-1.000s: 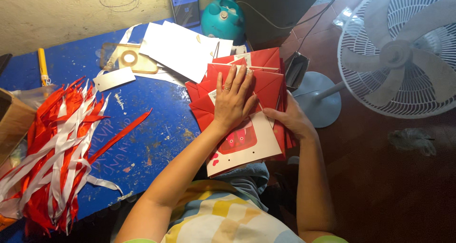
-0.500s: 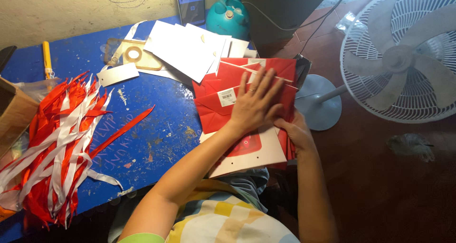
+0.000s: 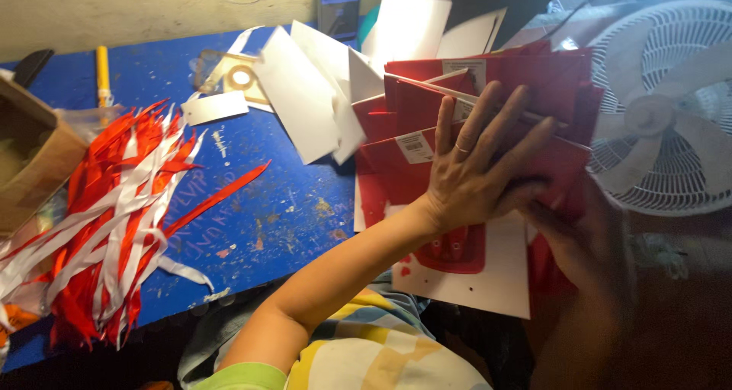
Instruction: The person assembles small red gift boxes by inserting red cards into the boxes and tying red ribbons through the box handles. The person works at a blue table with stacks of boxes, cards, and ribbons, completing several units and stacking them.
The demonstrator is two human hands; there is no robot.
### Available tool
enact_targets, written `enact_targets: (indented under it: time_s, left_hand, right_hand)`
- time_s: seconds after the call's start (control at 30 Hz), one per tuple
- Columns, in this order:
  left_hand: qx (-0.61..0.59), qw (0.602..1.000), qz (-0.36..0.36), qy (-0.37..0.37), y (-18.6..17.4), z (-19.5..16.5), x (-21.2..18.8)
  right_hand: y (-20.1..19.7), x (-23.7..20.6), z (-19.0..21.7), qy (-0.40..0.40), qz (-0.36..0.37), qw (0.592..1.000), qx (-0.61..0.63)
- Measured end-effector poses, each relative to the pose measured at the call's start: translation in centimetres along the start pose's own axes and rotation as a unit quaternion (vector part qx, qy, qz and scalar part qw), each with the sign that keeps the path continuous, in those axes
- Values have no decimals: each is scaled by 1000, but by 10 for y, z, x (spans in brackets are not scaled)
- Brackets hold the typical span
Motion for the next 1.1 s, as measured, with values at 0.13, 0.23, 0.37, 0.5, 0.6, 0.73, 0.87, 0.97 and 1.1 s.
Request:
enact_targets:
  time_s: [0.13, 0.23, 0.37, 0.5, 0.6, 0.73, 0.87, 0.97, 1.1]
  left_hand:
    - [-22, 993, -116, 23, -50, -1, 13]
    - [3, 984, -175, 46, -83, 13, 9]
    - [87, 971, -222, 18, -134, 62, -13]
    - [151, 961, -224, -66, -189, 130, -38]
    - [213, 928, -296, -77, -228, 150, -62]
    - [274, 907, -290, -133, -236, 175, -86]
    - [282, 905, -292, -127, -239, 191, -97]
    - [286, 909, -286, -105, -245, 192, -104]
    - [311, 904, -279, -87, -257, 187, -111]
  right_hand:
    - [9, -12, 69, -34, 19, 996, -82]
    - [39, -8, 107, -90, 42, 984, -145]
    - [102, -1, 139, -165, 116, 967, -157]
    - [197, 10, 149, -269, 183, 916, -234]
    - [251, 0, 165, -381, 232, 879, -170]
    - [303, 9, 155, -381, 304, 859, -157]
    - [327, 13, 154, -371, 328, 853, -164]
    - [340, 8, 143, -323, 359, 847, -224]
    - [338, -14, 154, -366, 315, 859, -170]
Point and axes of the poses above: each hand's wrist, its own x-axis towards the middle knuckle, its own y-axis out of the palm, z = x × y, the point moved 10 cm from there along x, towards the middle knuckle, and after that the axes turned 11 degrees about -z, right-handed, at the moved point
